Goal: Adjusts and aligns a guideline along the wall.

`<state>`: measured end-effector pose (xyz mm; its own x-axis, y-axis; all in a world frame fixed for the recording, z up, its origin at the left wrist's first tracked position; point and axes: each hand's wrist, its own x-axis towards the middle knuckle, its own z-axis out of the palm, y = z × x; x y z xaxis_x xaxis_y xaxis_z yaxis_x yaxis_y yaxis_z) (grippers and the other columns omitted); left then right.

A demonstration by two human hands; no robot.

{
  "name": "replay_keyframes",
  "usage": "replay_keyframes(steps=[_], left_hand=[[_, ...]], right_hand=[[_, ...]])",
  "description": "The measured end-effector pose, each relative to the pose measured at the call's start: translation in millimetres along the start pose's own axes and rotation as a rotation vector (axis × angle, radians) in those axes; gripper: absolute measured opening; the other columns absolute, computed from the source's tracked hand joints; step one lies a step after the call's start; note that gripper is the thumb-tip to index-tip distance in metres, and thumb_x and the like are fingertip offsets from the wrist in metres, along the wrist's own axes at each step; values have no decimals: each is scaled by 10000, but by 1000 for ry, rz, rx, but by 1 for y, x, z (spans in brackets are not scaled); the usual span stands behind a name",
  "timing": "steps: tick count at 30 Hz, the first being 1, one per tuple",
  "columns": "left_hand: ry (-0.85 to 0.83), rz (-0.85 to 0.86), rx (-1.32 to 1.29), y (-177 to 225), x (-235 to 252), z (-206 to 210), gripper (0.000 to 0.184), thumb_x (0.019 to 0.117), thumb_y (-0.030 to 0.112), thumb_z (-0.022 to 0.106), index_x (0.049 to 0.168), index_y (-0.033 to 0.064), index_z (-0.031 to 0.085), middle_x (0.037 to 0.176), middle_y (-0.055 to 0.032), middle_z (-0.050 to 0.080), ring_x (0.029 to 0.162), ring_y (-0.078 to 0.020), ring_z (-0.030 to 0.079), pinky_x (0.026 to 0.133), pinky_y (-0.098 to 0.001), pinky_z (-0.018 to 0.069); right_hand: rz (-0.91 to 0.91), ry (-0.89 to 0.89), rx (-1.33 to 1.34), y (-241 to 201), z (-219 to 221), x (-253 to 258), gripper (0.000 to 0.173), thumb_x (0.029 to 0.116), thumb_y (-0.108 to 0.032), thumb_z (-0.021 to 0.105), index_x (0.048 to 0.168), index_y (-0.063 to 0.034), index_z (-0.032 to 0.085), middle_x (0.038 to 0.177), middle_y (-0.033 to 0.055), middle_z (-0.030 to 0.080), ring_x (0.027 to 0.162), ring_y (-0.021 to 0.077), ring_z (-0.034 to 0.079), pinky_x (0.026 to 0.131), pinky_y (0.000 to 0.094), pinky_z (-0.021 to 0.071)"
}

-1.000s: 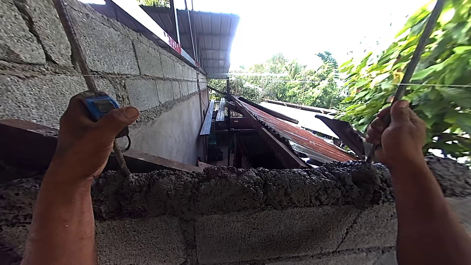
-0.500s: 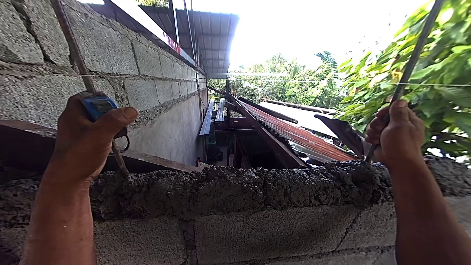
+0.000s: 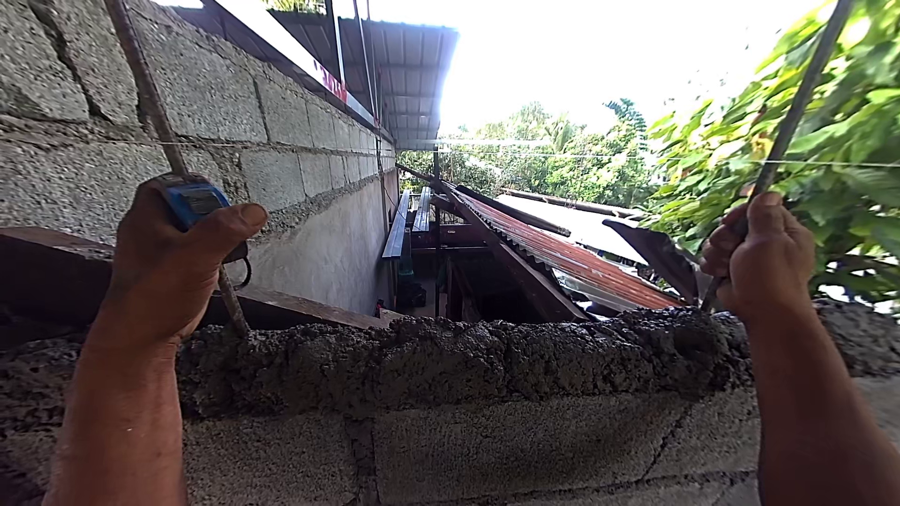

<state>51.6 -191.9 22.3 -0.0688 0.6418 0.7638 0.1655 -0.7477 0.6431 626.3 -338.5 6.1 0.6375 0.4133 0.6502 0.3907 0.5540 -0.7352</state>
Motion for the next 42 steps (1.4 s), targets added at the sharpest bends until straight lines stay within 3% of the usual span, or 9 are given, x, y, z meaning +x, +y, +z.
replay_keyframes(steps=[9, 18, 42], left_hand=[[-1, 8, -4, 1, 1, 2, 654, 814, 444, 826, 1333, 237, 486, 1092, 70, 611, 905, -36, 648, 773, -260, 577], [7, 1, 3, 0, 1, 0, 669, 801, 462, 835, 1330, 246, 488, 1067, 72, 610, 844, -28, 641, 728, -243, 570], [-8, 6, 16, -1, 0, -1, 644, 825, 443, 818, 1334, 238, 482, 1075, 68, 605, 856, -28, 641, 744, -246, 568]], right_hand=[[7, 7, -9, -1, 0, -1, 411, 1104, -518, 311, 933, -227, 545, 579, -112, 385, 441, 30, 378, 434, 215, 389], [6, 11, -20, -2, 0, -2, 415, 1104, -520, 316, 930, -221, 547, 588, -111, 409, 447, 30, 401, 442, 215, 408], [-10, 0, -11, 1, 0, 0, 424, 1105, -515, 306, 900, -227, 540, 561, -114, 359, 430, 31, 357, 423, 217, 362]])
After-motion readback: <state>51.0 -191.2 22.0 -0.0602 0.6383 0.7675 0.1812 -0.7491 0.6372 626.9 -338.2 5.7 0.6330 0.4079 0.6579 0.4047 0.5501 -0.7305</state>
